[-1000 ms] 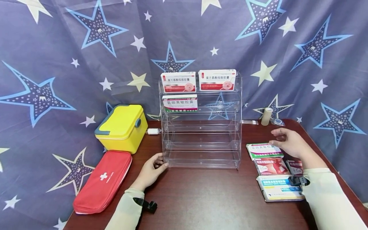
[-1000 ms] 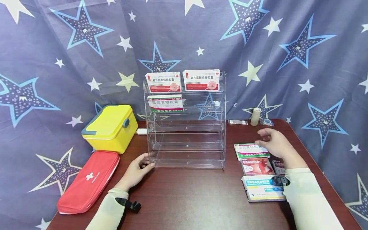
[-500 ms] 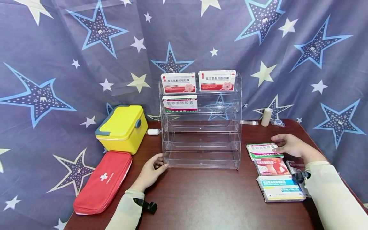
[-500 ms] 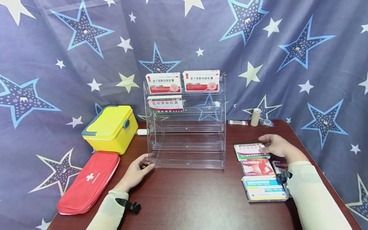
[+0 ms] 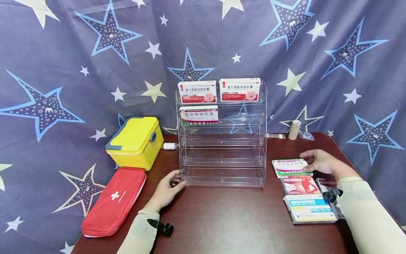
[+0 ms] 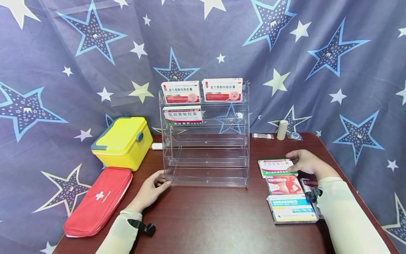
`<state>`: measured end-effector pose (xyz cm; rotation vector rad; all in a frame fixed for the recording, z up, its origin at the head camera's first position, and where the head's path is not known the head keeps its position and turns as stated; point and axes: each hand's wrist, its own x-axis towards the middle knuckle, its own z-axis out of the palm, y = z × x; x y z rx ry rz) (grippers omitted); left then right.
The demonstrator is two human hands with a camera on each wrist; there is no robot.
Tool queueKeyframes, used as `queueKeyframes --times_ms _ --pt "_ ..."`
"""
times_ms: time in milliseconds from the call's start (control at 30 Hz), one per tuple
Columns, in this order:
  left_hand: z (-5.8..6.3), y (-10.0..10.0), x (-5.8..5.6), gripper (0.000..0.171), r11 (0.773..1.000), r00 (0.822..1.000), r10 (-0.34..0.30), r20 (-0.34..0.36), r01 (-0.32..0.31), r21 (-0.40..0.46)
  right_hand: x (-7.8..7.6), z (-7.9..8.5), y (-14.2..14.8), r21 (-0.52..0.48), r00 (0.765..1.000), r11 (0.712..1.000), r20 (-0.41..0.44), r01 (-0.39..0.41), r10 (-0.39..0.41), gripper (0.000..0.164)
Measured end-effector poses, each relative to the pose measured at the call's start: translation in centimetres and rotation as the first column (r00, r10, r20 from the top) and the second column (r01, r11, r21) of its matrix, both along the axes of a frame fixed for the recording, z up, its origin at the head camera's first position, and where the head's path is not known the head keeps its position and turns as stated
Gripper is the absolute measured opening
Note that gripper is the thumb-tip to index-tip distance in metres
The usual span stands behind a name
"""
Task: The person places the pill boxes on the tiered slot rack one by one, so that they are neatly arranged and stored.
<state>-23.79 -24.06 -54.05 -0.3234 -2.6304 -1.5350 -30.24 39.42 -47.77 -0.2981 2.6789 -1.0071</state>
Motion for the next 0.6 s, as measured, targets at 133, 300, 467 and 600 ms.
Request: queueKeyframes --times_ms 133,300,467,600 --pt "0.00 0.00 0.02 0.045 1.000 1.000 -0.001 -0.004 0.001 0.001 -0.08 0.01 -0.06 0.034 1.000 0.999 -0.003 0.000 0.000 0.068" --pt "0.06 0.03 -0.01 0.045 1.000 1.000 -0.003 -0.007 0.003 -0.005 -0.03 0.01 -0.15 0.042 1.000 0.999 0.017 0.018 -0.019 0.064" --pt "0.01 0.03 -0.05 0.044 1.000 1.000 -0.005 -0.012 0.005 -0.004 0.13 -0.01 -0.28 0.050 0.999 0.998 0.005 0.043 -0.043 0.059" --pt "0.01 0.06 -0.03 0.044 1.000 1.000 -0.008 -0.015 0.008 0.003 0.21 -0.01 -0.37 0.061 0.999 0.997 -0.015 0.053 -0.053 0.058"
